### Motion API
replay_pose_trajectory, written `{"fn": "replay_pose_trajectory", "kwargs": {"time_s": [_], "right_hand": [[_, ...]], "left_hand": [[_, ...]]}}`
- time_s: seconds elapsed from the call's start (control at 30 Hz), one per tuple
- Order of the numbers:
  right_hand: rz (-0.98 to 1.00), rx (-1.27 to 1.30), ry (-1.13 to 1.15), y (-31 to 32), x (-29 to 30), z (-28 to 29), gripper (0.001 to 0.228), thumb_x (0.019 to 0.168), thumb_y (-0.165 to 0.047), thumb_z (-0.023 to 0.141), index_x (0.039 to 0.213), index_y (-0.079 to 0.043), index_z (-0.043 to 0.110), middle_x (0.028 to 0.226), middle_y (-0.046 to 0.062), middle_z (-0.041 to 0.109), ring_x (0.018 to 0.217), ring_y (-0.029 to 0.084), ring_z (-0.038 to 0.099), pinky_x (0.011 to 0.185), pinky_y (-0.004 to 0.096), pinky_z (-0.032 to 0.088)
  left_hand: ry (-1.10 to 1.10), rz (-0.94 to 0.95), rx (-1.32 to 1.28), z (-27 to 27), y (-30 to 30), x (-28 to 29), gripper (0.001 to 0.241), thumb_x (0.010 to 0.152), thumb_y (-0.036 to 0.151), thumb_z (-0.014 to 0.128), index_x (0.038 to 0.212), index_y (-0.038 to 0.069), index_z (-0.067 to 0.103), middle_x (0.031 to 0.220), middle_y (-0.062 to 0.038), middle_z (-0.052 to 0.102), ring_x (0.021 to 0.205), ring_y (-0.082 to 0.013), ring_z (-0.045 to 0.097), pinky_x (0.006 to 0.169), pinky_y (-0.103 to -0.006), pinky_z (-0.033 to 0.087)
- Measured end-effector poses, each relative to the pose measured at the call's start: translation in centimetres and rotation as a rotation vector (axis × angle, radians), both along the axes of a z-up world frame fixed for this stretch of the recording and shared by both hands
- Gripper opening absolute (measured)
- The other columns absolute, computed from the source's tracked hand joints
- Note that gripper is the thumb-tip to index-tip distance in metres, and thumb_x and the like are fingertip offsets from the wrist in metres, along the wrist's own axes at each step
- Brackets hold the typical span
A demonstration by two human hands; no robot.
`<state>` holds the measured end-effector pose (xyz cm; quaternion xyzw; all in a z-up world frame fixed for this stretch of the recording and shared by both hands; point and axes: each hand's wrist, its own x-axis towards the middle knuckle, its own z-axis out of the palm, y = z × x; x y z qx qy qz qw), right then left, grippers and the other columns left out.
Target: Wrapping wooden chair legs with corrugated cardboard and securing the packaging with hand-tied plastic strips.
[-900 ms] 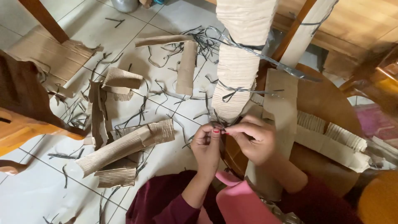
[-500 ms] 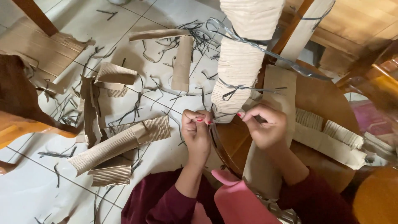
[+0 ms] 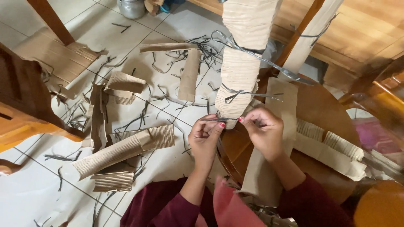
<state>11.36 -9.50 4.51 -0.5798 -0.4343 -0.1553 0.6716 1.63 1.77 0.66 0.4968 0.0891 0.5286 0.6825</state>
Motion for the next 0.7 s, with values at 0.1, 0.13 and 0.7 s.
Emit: {"fn": "replay_pose_trajectory", "kwargs": {"time_s": [0.1,0.13,0.7], "right_hand": [[-0.006,-0.007,0.002,-0.1,-0.2,0.3,0.015,0.084,0.011,0.079,0.083,-0.003,0.072,0.061,0.009,0.066,0.052,0.007,0.05,0.051,0.024,0.043],[-0.007,-0.008,0.005,-0.2,-0.2,0.3,0.015,0.084,0.011,0.079,0.083,-0.003,0.072,0.061,0.009,0.066,0.052,0.007,0.05,0.051,0.024,0.043],[-0.135,-0.057,-0.773,-2.7,0.2,2.6,0.011,0.088,0.003,0.074,0.087,-0.007,0.078,0.07,0.006,0.059,0.054,0.02,0.056,0.053,0.033,0.051]], "left_hand": [[0.018,0.205,0.238,0.8,-0.5,0.1,0.01,0.086,0.003,0.083,0.094,0.003,0.077,0.093,-0.011,0.075,0.083,-0.0133,0.071,0.073,-0.0264,0.058],[0.021,0.203,0.237,1.0,-0.5,0.0,0.01,0.086,0.003,0.083,0.094,0.003,0.077,0.093,-0.011,0.075,0.083,-0.0133,0.071,0.073,-0.0264,0.058],[0.099,0.404,0.998,5.3,0.7,-1.1,0.015,0.074,0.016,0.089,0.085,0.013,0.08,0.071,-0.001,0.076,0.061,-0.0213,0.071,0.076,-0.035,0.058]]}}
